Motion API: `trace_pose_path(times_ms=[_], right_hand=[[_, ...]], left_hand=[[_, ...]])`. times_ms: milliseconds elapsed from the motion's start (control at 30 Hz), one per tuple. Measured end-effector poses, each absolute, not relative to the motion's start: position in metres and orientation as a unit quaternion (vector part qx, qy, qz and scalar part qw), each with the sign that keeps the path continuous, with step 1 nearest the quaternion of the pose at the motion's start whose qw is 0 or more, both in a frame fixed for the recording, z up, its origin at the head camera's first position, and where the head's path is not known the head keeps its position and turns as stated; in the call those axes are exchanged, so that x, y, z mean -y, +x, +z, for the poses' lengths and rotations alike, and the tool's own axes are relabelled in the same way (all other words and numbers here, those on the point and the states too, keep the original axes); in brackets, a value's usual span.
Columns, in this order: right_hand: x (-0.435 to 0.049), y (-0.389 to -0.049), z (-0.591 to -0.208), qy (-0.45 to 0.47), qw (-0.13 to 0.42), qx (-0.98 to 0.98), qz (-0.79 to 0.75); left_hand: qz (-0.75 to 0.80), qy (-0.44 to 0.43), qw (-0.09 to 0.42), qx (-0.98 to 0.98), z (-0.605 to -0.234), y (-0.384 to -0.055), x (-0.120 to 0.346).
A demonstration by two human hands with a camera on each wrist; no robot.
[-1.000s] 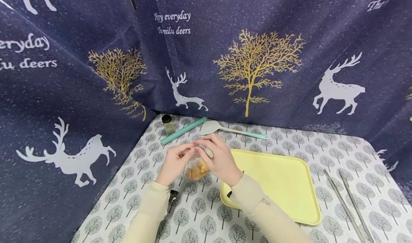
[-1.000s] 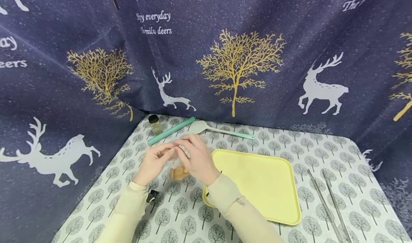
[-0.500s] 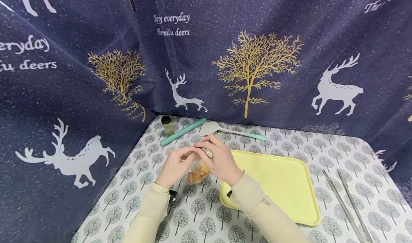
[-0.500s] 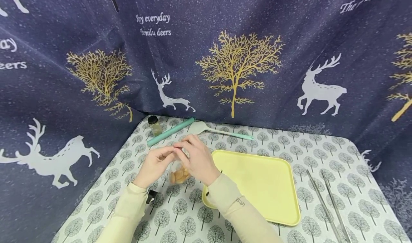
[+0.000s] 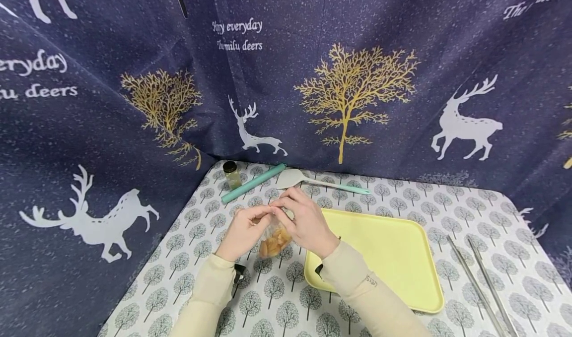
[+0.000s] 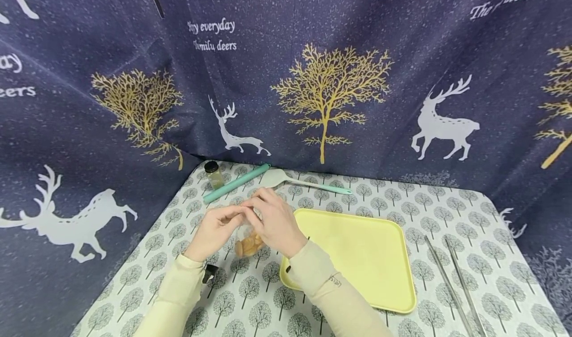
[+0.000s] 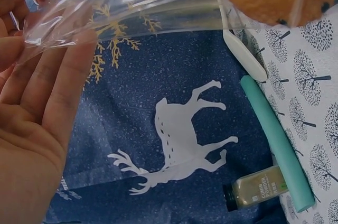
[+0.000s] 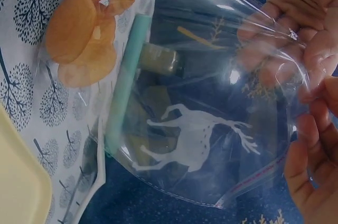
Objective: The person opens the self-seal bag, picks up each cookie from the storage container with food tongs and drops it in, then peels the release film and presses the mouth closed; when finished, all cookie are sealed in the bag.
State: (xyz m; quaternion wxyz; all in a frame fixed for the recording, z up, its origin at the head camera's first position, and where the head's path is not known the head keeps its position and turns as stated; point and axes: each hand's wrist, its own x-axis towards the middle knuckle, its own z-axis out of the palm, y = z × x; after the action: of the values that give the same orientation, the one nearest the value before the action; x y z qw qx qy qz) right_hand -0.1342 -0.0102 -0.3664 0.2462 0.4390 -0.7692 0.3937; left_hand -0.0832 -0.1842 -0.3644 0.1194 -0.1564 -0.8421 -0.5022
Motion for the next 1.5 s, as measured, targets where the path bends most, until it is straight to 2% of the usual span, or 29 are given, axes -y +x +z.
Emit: trace_pose_path(times_ms=[267,733,1000,1367,1500], right_hand=[[0.01,-0.135,-0.366,0.429,0.232,0.769,0.413],[0.01,-0.135,-0.368,0.382,0.165,0.759,0.501],[0.01,-0.136,-0.369,0.364,0.143,0.744,0.542],[0.006,-0.136,-0.365,0.313,0.108,0.716,0.615],[0.003,-0.127,-0.352,0.302,0.099,0.711,0.628]], left_hand=[[-0.505,-0.163,0.122,0.839,-0.373,-0.087,0.187],[-0.505,-0.178,0.137,0.834,-0.38,-0.089,0.19],[-0.509,-0.166,0.124,0.835,-0.348,-0.073,0.179],[-0.54,-0.161,0.106,0.819,-0.351,-0.074,0.18],[-0.546,-0.151,0.101,0.817,-0.352,-0.074,0.181]])
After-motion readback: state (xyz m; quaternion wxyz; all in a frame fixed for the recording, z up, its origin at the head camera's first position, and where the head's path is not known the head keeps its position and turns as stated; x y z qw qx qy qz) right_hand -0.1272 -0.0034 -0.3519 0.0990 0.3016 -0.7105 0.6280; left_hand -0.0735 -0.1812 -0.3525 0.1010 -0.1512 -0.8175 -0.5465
